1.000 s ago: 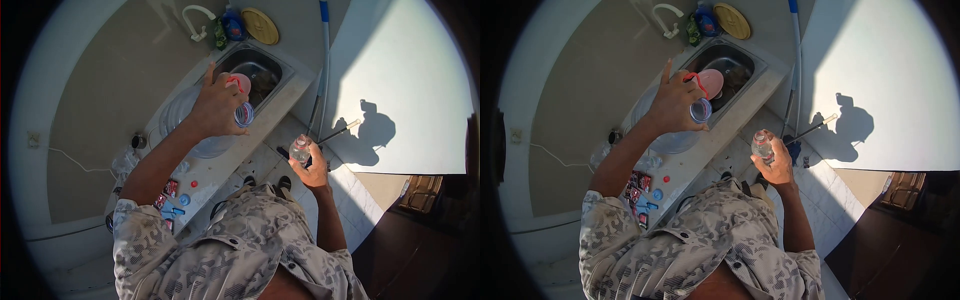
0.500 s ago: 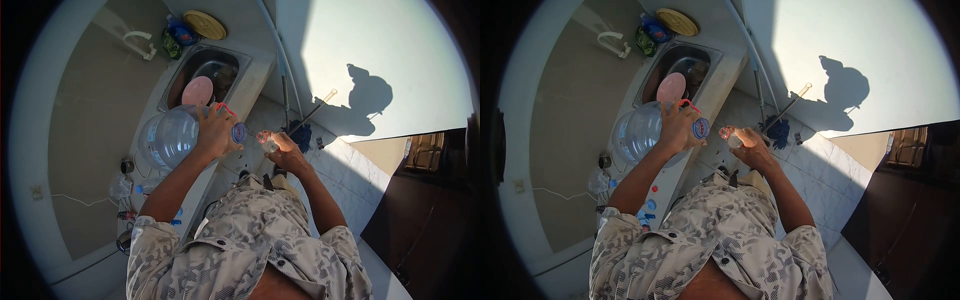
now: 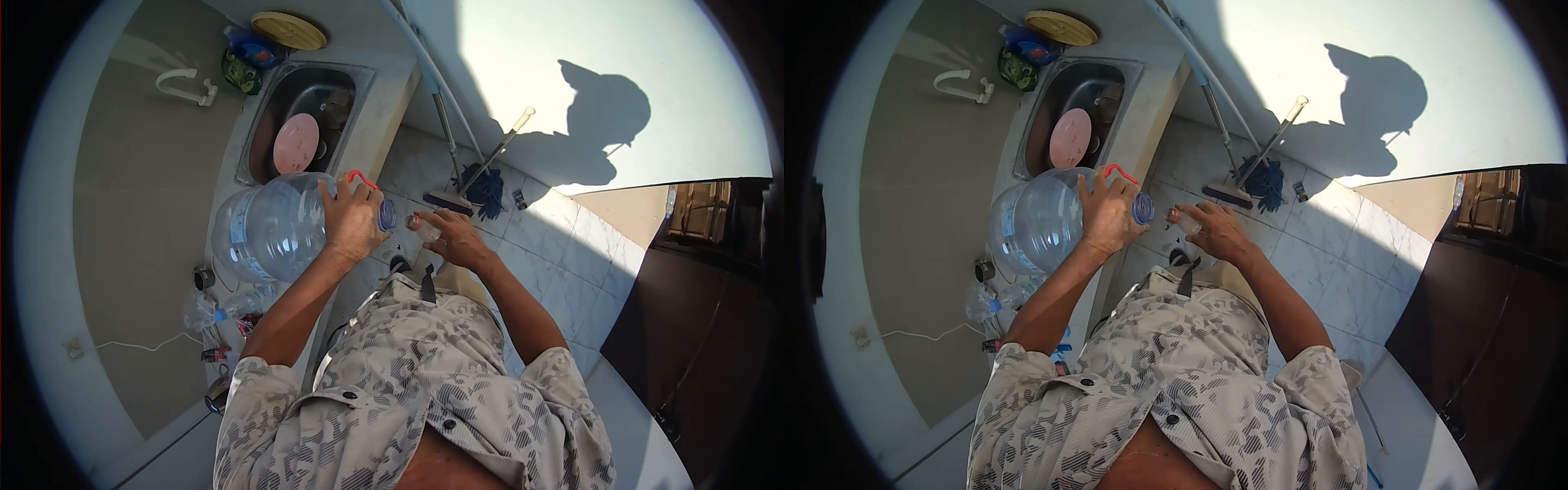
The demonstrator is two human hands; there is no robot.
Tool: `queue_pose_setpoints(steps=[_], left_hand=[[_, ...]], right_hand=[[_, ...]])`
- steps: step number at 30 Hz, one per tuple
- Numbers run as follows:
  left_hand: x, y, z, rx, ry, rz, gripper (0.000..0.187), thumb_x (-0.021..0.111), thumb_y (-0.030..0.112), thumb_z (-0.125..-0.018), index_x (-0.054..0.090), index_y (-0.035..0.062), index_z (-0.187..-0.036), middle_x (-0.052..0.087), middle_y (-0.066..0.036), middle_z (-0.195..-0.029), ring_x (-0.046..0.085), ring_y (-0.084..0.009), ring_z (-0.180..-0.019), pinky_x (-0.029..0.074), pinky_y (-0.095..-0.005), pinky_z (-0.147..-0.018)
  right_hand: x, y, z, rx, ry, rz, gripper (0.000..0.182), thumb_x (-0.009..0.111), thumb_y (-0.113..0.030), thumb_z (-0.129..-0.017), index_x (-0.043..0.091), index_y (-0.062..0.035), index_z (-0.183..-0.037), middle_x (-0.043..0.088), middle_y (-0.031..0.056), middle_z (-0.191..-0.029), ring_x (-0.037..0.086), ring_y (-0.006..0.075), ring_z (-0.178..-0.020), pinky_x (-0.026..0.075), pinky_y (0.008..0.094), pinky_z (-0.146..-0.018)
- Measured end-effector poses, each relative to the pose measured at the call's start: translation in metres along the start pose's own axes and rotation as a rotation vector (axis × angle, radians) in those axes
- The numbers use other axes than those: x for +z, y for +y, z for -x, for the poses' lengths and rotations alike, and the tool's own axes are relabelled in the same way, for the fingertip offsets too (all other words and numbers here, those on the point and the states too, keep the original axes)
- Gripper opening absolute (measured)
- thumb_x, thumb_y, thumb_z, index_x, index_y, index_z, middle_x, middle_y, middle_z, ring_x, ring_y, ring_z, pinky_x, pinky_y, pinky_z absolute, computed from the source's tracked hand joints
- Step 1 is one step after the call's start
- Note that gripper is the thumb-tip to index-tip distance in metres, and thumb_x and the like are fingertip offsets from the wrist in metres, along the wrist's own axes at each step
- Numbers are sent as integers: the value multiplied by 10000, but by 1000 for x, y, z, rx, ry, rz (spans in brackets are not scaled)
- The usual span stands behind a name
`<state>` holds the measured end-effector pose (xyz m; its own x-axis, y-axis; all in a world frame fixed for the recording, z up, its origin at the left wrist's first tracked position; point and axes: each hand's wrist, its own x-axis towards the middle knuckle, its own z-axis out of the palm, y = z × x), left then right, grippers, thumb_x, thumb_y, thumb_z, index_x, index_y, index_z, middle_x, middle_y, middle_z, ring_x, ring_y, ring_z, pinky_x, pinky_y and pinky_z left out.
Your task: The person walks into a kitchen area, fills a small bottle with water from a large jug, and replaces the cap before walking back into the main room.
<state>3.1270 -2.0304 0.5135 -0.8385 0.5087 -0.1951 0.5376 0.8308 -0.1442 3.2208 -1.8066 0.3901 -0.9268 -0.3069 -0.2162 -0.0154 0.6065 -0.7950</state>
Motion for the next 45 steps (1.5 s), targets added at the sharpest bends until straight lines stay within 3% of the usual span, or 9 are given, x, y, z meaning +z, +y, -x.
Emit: queue_pose_setpoints(steps=[8,20,27,36,42,45], left_hand=[[22,9,1,40,54,-55,646,976,464,-623,765,170,-1158,709,-67,-1236,471,-381,-1442,308,-788,-1180],[32,17,2,19,-10,-78,664,965,436,-658,745,180,-1230,688,-68,-1288,442,-398,-1470,289,-800,-1184],[39,24,3,20,4,-104,665,968,443,-651,745,178,-1218,687,-68,-1291,449,-397,-1466,295,-796,-1182],[41,25,4,15,28,-75,620,981,408,-624,754,183,-1155,701,-67,-1276,463,-390,-1466,298,-775,-1185],[41,25,5,30,25,-87,646,972,423,-650,751,170,-1201,698,-71,-1253,460,-402,-1444,314,-800,-1165],[43,26,4,31,31,-83,628,964,404,-655,751,168,-1198,698,-78,-1250,462,-407,-1440,316,-798,-1161]], right_hand=[[5,5,-7,-6,-10,6,795,855,-226,-876,522,-296,-1594,635,121,-1364,576,338,-1338,401,501,-1165],[11,21,-12,-63,2,112,787,860,-239,-877,530,-296,-1589,637,98,-1310,587,307,-1304,403,488,-1127],[17,25,-13,-62,16,119,785,864,-232,-870,539,-294,-1582,642,87,-1261,597,300,-1278,414,484,-1103],[26,29,-12,-67,13,101,731,841,-247,-890,551,-314,-1557,664,104,-1312,625,307,-1287,409,518,-1124],[29,31,-11,-57,12,102,694,826,-264,-918,554,-310,-1555,659,105,-1322,628,311,-1282,414,507,-1114],[32,32,-11,-91,69,124,737,846,-226,-895,554,-303,-1567,667,72,-1229,629,274,-1192,420,463,-1069]])
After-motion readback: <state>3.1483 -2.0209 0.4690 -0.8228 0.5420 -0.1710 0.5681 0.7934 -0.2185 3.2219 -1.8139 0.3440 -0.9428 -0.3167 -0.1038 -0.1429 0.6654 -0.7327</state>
